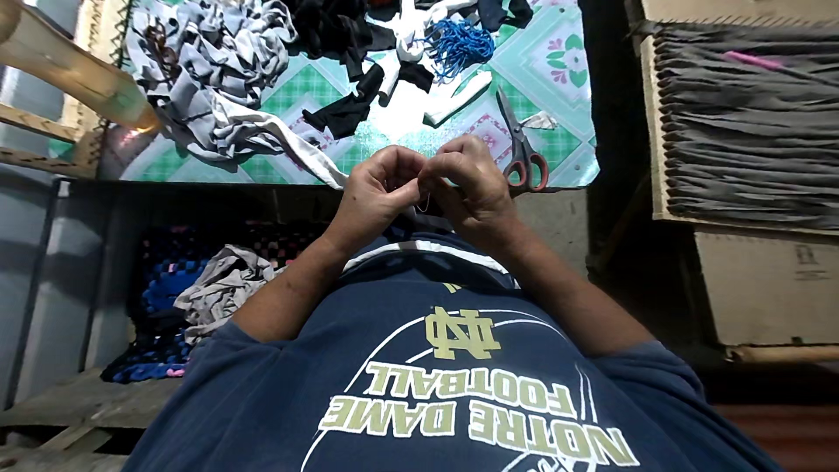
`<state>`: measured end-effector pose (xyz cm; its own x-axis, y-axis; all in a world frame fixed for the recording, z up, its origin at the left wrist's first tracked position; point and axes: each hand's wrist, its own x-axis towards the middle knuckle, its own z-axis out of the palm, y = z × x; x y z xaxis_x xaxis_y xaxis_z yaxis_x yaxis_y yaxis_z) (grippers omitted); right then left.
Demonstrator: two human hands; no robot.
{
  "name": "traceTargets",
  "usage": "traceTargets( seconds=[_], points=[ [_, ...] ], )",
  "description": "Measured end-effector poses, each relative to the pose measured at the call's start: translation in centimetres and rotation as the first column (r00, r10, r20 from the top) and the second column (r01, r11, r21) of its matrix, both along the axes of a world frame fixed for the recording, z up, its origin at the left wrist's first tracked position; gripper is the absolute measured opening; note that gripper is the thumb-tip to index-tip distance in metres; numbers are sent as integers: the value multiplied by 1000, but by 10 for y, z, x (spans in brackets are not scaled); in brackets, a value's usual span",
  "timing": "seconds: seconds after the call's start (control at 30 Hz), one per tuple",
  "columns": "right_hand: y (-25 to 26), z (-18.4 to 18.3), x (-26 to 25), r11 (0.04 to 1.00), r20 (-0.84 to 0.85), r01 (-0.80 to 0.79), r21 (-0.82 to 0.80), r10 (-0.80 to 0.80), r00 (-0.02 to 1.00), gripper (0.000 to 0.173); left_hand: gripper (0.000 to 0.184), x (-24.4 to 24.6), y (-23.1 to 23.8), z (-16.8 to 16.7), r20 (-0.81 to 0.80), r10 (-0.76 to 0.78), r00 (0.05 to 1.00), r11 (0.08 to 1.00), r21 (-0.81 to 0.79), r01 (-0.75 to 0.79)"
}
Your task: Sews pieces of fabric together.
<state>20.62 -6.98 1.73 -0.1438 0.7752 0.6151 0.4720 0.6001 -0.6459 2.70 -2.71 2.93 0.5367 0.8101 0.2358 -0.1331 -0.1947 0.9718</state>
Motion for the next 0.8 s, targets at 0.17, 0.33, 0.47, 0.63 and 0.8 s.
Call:
traceTargets(
  seconds=[0.17,0.33,0.47,0.63,0.8],
  points=[
    [-2,14,0,982,-237,-176,62,186,954,9,19,-1,4,-1,61,-25,998,994,-103,32],
    [-11,41,38,974,-262,-199,104,220,940,15,18,-11,11,-3,121,25,992,978,-207,1],
    [-22,50,82,987,-176,51,155,-23,984,24,18,-22,19,-6,120,110,987,976,-202,-84],
    [-28,54,114,923,-189,307,233,-267,945,18,18,-30,22,-8,142,132,981,971,-216,-99],
    [-24,49,107,927,-170,335,167,-308,936,17,19,-24,17,-6,218,68,974,974,-224,-18]
  ],
)
